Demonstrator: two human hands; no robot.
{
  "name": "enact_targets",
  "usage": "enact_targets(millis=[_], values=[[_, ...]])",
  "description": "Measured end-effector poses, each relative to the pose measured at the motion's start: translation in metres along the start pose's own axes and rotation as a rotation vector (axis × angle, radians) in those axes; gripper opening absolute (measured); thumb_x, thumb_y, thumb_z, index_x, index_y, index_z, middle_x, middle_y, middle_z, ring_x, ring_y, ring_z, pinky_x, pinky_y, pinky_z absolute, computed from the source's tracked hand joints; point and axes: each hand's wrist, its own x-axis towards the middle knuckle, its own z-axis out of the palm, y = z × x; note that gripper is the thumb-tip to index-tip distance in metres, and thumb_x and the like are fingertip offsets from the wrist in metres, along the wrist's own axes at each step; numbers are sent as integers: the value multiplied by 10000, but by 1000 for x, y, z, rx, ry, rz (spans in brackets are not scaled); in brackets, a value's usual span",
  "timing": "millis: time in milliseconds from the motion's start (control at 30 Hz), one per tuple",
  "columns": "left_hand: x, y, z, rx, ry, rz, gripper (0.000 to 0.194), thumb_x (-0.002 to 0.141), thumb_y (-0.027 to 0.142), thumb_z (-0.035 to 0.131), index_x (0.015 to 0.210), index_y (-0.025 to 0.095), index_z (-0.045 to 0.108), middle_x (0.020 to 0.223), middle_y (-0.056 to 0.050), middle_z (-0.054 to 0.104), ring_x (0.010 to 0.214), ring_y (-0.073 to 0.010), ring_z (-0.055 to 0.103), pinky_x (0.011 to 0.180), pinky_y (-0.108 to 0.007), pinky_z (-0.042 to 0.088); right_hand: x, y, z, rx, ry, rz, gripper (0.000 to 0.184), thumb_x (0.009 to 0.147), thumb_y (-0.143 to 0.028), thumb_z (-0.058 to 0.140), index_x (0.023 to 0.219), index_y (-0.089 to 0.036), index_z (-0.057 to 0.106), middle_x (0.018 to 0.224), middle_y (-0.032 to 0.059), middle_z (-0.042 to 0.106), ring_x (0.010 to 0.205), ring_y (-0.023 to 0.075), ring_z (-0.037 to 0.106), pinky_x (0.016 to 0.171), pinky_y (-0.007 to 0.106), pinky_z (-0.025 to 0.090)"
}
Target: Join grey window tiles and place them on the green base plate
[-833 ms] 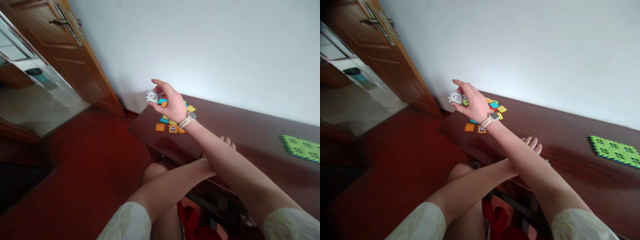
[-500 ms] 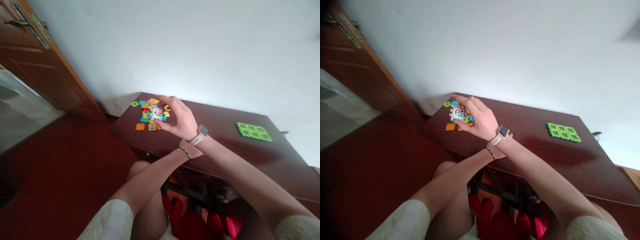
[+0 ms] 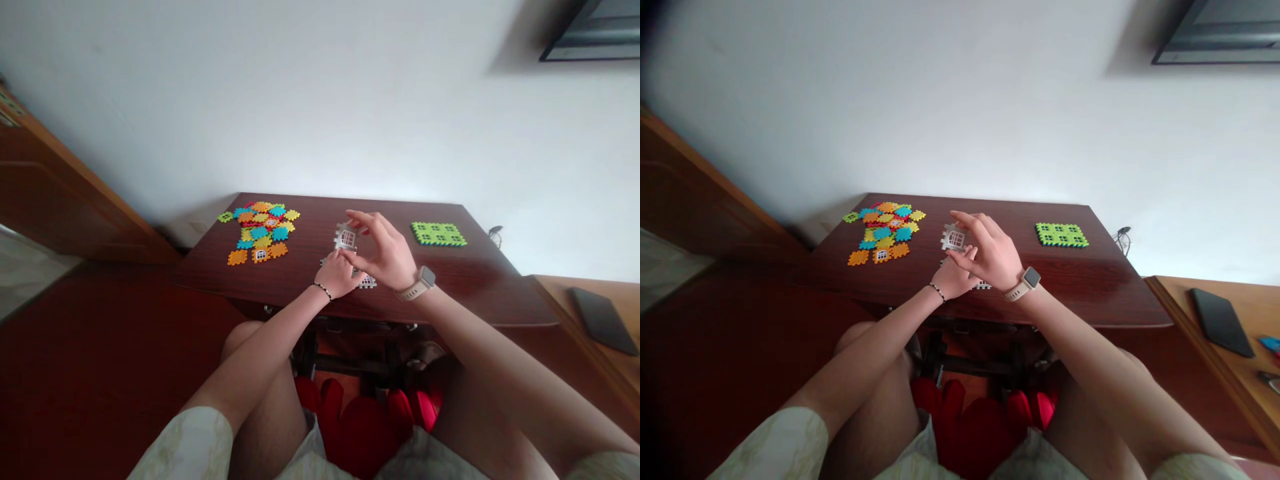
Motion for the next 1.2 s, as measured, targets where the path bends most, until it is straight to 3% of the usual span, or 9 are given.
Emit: enact_targets(millis=[100, 367, 667, 833, 933, 1100, 1200], values=[[0, 0, 2, 70, -13, -45, 652, 1055, 546, 556, 1475, 48, 567, 1535, -265, 603, 1504, -405, 514, 1281, -546, 394, -23, 16, -7, -27, 11, 82, 630, 1020, -495, 709, 1576, -273, 514, 1221, 118, 725, 1136, 308, 708, 1015, 497, 613], [-1, -1, 0, 130, -26, -24, 759, 1079, 597, 530, 1596, 54, 414, 1641, -279, 494, 1580, -386, 438, 1309, -539, 371, -71, 55, -7, -33, 38, 238, 641, 990, -457, 749, 1559, -282, 512, 1232, 101, 726, 1106, 299, 719, 1016, 498, 614], [-4, 0, -2, -12, 39, 14, 822, 1047, 552, 614, 1651, 88, 303, 1610, -288, 512, 1545, -405, 482, 1263, -603, 433, -85, 77, 2, 60, -56, 367, 578, 955, -364, 758, 1491, -266, 566, 1219, 96, 709, 1134, 296, 717, 1045, 504, 599], [-4, 0, 0, -103, 62, 30, 874, 1017, 488, 691, 1678, 139, 237, 1584, -264, 528, 1532, -396, 496, 1251, -610, 454, -92, 80, 9, 126, -116, 457, 555, 945, -373, 765, 1464, -255, 609, 1205, 94, 659, 988, 255, 724, 893, 444, 670], [-3, 3, -1, -145, 70, 21, 837, 992, 422, 739, 1647, 150, 296, 1549, -247, 562, 1499, -386, 527, 1234, -601, 478, -93, 80, 13, 126, -131, 473, 550, 937, -386, 783, 1448, -255, 630, 1199, 93, 649, 946, 245, 714, 874, 448, 678], [-2, 15, -8, -179, 129, 14, 505, 976, 264, 741, 1432, 213, 529, 1427, -147, 668, 1367, -331, 627, 1175, -541, 525, -92, 77, 18, 175, -126, 493, 537, 945, -410, 782, 1437, -246, 642, 1181, 90, 647, 929, 235, 714, 876, 451, 682], [-1, 20, -14, -136, 173, 3, 409, 965, 236, 758, 1334, 216, 583, 1345, -116, 714, 1296, -317, 663, 1133, -518, 533, -91, 74, 20, 220, -87, 531, 520, 935, -438, 796, 1396, -239, 661, 1169, 93, 647, 938, 239, 722, 849, 438, 686]])
